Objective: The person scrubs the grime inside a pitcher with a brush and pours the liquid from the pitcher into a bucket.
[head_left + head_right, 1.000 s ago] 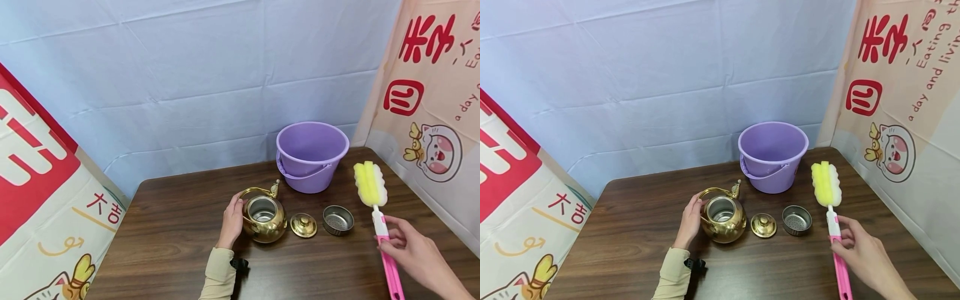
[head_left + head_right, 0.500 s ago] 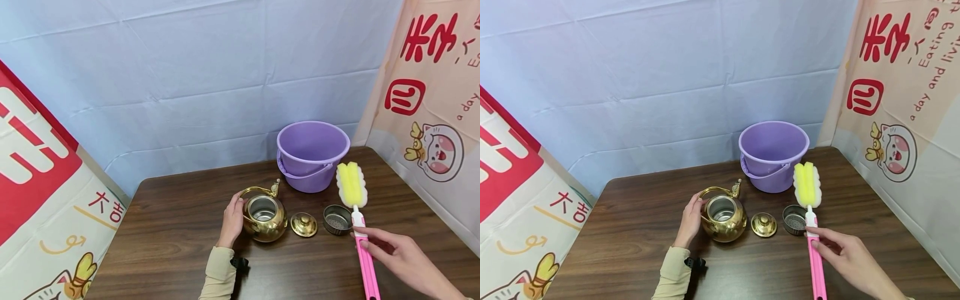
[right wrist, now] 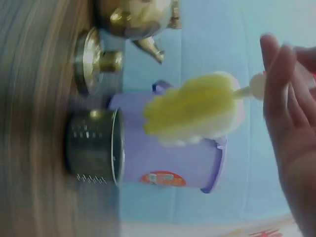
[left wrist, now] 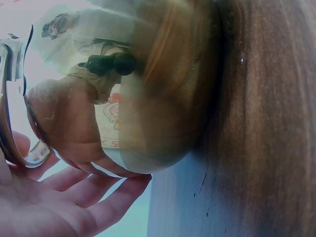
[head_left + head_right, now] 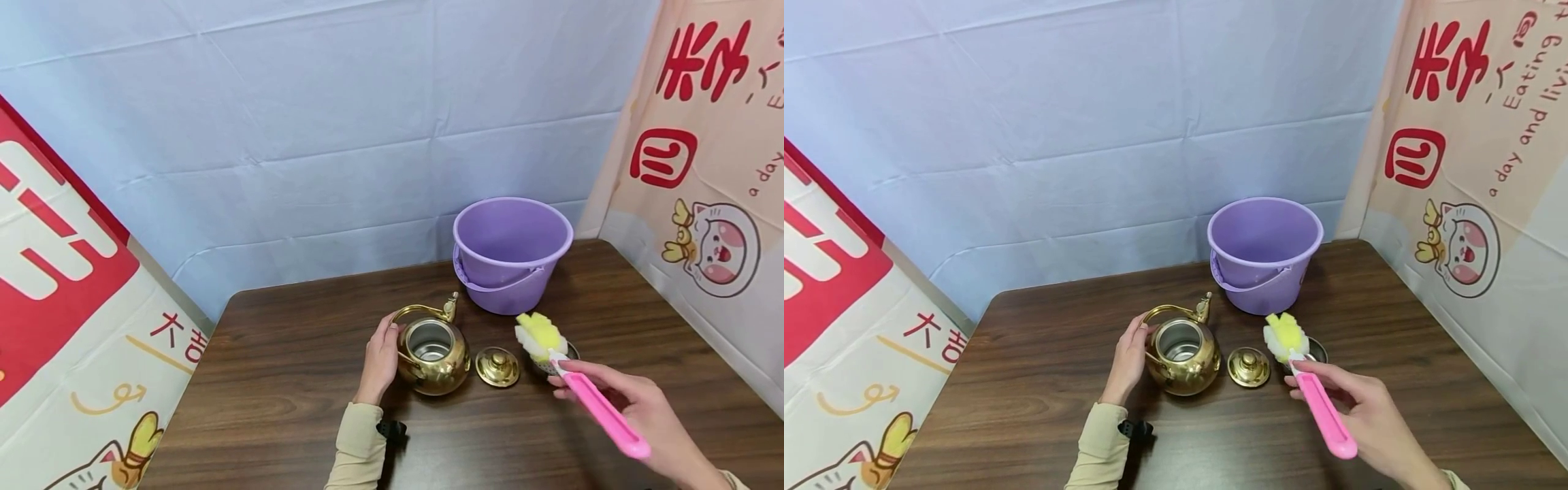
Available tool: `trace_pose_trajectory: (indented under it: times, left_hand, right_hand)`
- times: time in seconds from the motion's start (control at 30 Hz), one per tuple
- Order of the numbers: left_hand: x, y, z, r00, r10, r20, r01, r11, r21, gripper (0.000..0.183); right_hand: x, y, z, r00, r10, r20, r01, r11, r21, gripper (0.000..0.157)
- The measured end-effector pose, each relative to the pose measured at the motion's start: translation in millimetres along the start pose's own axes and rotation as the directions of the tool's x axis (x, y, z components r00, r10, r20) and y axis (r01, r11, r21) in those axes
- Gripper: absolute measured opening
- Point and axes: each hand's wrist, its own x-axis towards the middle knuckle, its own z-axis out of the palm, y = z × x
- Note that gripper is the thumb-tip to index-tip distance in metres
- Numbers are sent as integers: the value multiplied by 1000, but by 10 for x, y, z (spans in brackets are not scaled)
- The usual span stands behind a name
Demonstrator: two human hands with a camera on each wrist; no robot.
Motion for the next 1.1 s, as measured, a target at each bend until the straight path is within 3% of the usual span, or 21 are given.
trace_pose_trajectory:
  times: [0.07, 0.1, 0.2, 0.3, 0.37, 0.47, 0.6, 0.7, 0.77, 0.8, 0.87, 0.93, 1.03, 1.1]
  left_hand:
    - [0, -4, 1, 1000, -2, 0, 2, 1000, -1, 37]
    - [1, -6, 1, 1000, -2, 2, 2, 1000, -2, 37]
    - [4, -16, 1, 1000, -1, 4, 1, 1000, -1, 37]
    - [9, -22, -1, 1000, 1, 4, -1, 1000, -1, 37]
    - [10, -25, -2, 1000, 0, 5, 0, 1000, -2, 36]
    - [13, -29, -1, 1000, -4, 7, 4, 1000, -3, 36]
    - [19, -32, 1, 1000, 0, 11, 0, 1000, -11, 36]
    - [22, -32, 2, 1000, 7, 12, -7, 1000, -16, 37]
    - [22, -34, 4, 1000, 6, 13, -6, 1000, -17, 37]
    - [21, -33, 5, 1000, 5, 14, -5, 1000, -17, 37]
    - [19, -34, 5, 1000, 2, 16, -2, 1000, -18, 37]
    - [18, -33, 6, 1000, -2, 16, 3, 1000, -20, 37]
    - [21, -36, 6, 1000, -4, 14, 5, 1000, -20, 37]
    - [25, -33, 6, 1000, -6, 10, 6, 1000, -21, 37]
  right_hand:
    - [72, -8, 45, 995, -102, -11, 99, 985, -143, 34]
    - [110, -27, 69, 990, -142, -11, 136, 961, -241, 28]
    - [232, -103, 135, 966, -259, -14, 215, 831, -514, 31]
    - [332, -188, 185, 952, -305, -16, 234, 764, -601, 36]
    - [376, -216, 207, 940, -338, -36, 244, 744, -622, 37]
    - [402, -223, 231, 930, -362, -68, 245, 746, -620, 36]
    - [416, -186, 269, 908, -399, -128, 267, 785, -559, 32]
    - [443, -162, 292, 879, -448, -163, 291, 775, -561, 35]
    - [467, -157, 301, 863, -475, -173, 285, 740, -609, 37]
    - [476, -165, 305, 861, -478, -176, 273, 725, -632, 38]
    - [494, -180, 308, 863, -469, -187, 268, 739, -618, 37]
    - [509, -202, 309, 870, -460, -178, 258, 731, -632, 37]
    - [533, -227, 310, 875, -454, -168, 285, 764, -579, 30]
    - [552, -233, 315, 870, -466, -159, 305, 763, -570, 26]
